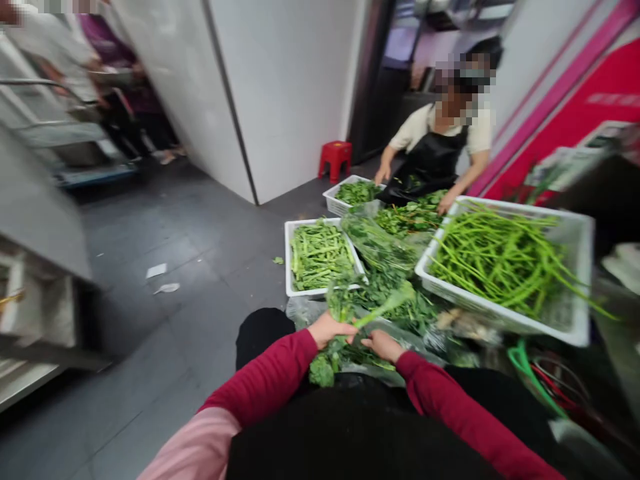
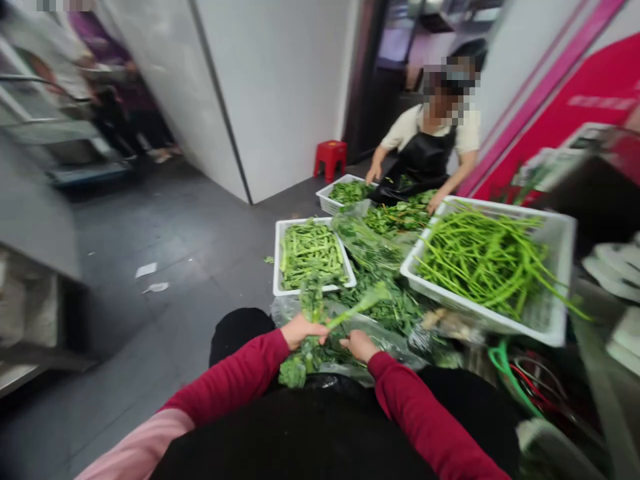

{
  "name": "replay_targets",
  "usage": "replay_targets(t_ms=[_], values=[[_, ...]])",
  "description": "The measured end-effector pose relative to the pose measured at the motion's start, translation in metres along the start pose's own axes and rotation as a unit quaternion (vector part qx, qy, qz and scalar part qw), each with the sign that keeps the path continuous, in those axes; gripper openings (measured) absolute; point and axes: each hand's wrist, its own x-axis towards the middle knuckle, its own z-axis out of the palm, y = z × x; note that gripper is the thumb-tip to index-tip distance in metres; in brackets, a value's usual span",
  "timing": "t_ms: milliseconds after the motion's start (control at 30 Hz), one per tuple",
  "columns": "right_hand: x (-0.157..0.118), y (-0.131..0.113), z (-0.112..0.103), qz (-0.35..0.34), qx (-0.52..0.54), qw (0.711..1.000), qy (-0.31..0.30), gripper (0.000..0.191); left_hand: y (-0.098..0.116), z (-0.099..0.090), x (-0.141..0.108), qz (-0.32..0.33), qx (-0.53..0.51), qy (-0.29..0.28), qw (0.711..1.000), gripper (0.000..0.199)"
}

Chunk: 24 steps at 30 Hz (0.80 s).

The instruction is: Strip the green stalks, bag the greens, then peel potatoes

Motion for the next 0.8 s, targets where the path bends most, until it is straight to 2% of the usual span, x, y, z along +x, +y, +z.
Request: replay_targets(t_ms=[100,167,233,267,333,367,400,467,600,667,800], values=[[0.006,0.027,-0.020,0.067,0.025,0.997,-0.001,0.035,0.000,-0.011,0.008,0.008,-0.002,0.050,0.999,0.022],[0.002,0.024,-0.031,0.053,0.050,0.997,0.014,0.029,-0.002,-0.013,0.008,0.007,-0.003,0.061,0.998,0.023],[-0.008,0.009,-0.041,0.020,0.168,0.985,0.037,0.021,-0.004,-0.012,0.006,0.005,-0.004,0.069,0.998,0.026],[-0.014,-0.001,-0.047,-0.001,0.262,0.964,0.045,0.026,-0.004,-0.012,0.006,0.003,-0.005,0.072,0.997,0.029],[-0.025,-0.020,-0.060,-0.040,0.459,0.886,0.052,0.037,-0.004,-0.010,0.006,-0.001,-0.003,0.076,0.997,0.033],[-0.030,-0.028,-0.067,-0.054,0.529,0.845,0.056,0.040,-0.005,-0.010,0.006,-0.002,0.002,0.075,0.997,0.035],[-0.034,-0.034,-0.073,-0.062,0.567,0.819,0.061,0.041,-0.005,-0.010,0.007,-0.003,0.008,0.076,0.997,0.037],[-0.038,-0.043,-0.082,-0.060,0.593,0.798,0.089,0.044,-0.004,-0.010,0.007,-0.003,0.028,0.076,0.997,0.040],[-0.036,-0.046,-0.087,-0.053,0.605,0.783,0.134,0.048,-0.001,-0.010,0.007,-0.007,0.070,0.077,0.995,0.045],[-0.035,-0.045,-0.085,-0.063,0.654,0.745,0.109,0.044,0.000,-0.010,0.007,-0.005,0.077,0.085,0.993,0.046],[-0.031,-0.043,-0.079,-0.037,0.778,0.626,-0.027,0.034,-0.003,-0.010,0.006,0.018,0.061,0.088,0.994,0.045]])
